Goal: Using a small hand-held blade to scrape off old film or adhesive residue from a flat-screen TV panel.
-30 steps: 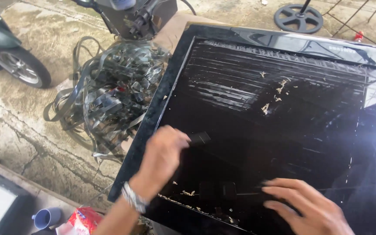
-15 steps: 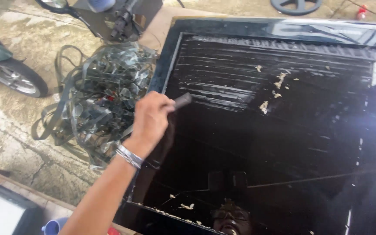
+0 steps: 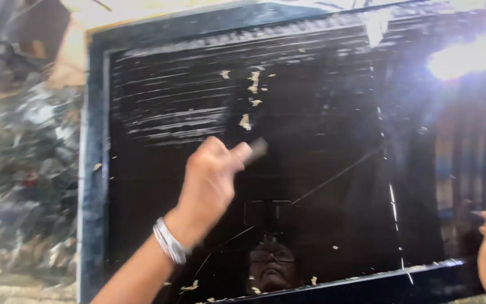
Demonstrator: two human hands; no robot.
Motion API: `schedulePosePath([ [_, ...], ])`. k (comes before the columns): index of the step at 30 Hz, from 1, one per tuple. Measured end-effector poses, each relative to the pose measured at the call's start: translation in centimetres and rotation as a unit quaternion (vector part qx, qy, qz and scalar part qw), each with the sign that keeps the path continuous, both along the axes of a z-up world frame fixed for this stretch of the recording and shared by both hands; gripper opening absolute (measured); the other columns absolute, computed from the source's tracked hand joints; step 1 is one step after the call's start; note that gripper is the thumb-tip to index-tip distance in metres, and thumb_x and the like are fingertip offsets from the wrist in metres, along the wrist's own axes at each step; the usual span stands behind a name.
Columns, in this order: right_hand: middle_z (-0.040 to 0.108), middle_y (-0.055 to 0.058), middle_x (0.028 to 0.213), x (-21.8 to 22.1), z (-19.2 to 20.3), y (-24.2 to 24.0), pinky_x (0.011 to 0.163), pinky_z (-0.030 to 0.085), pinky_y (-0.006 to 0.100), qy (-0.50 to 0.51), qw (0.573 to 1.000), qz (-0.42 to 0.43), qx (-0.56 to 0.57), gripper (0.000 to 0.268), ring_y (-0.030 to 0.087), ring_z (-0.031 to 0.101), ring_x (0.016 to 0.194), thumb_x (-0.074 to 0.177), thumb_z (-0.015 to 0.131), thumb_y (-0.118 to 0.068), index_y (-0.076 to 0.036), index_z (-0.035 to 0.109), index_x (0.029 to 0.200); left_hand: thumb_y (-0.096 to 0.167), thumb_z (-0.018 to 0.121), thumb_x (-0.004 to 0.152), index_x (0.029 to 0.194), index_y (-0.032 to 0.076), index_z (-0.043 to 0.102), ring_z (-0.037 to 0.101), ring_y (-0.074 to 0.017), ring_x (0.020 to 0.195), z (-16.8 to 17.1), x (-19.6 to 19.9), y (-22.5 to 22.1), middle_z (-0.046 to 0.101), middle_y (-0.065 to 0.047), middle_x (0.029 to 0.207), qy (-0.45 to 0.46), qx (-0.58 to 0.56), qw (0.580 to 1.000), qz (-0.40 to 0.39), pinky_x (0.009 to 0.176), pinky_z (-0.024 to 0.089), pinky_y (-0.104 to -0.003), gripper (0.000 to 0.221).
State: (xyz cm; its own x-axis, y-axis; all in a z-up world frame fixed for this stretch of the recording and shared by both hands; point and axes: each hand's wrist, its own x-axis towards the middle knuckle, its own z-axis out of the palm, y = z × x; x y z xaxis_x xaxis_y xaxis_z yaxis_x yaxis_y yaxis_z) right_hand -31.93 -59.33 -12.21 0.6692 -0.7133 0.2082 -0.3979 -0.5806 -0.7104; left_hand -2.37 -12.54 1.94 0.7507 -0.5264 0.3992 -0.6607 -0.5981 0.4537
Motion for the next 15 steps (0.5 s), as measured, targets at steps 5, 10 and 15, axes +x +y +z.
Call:
schedulePosePath([
  [5, 0.070, 0.022, 0.118, 2.5, 7.7, 7.2, 0.098, 0.047, 0.039, 0.027, 0.991, -0.016, -0.128, 0.015, 0.029, 0.064, 0.094, 0.138, 0.059, 0.003, 0.010, 0.068, 0.147, -0.020, 0.055, 0.089, 0.129, -0.002, 0.068, 0.047, -0.0269, 0.076, -1.9, -10.8, -1.6, 0.048, -0.012, 0.087, 0.168, -0.053, 0.958, -0.225, 0.067, 0.047, -0.039, 0.046],
  [10, 0.068, 0.020, 0.117, 2.0, 6.4, 6.7, 0.087, 0.044, 0.031, -0.026, 0.996, 0.008, -0.083, 0.013, 0.022, 0.059, 0.091, 0.140, 0.058, 0.004, 0.007, 0.067, 0.148, -0.010, 0.058, 0.085, 0.114, 0.015, 0.076, 0.045, -0.0202, 0.067, -1.1, 0.7, -3.3, 0.042, -0.003, 0.078, 0.026, -0.031, 0.996, -0.074, 0.059, 0.039, -0.033, 0.042],
  [15, 0.067, 0.015, 0.118, 0.2, 0.9, 2.2, 0.087, 0.038, 0.026, -0.014, 0.999, -0.031, 0.002, 0.019, 0.015, 0.051, 0.089, 0.138, 0.054, -0.006, -0.001, 0.067, 0.150, -0.003, 0.047, 0.099, 0.113, 0.024, 0.077, 0.039, -0.0201, 0.071, 1.5, -4.6, -4.6, 0.036, 0.000, 0.079, 0.115, -0.072, 0.983, -0.127, 0.066, 0.033, -0.035, 0.043],
])
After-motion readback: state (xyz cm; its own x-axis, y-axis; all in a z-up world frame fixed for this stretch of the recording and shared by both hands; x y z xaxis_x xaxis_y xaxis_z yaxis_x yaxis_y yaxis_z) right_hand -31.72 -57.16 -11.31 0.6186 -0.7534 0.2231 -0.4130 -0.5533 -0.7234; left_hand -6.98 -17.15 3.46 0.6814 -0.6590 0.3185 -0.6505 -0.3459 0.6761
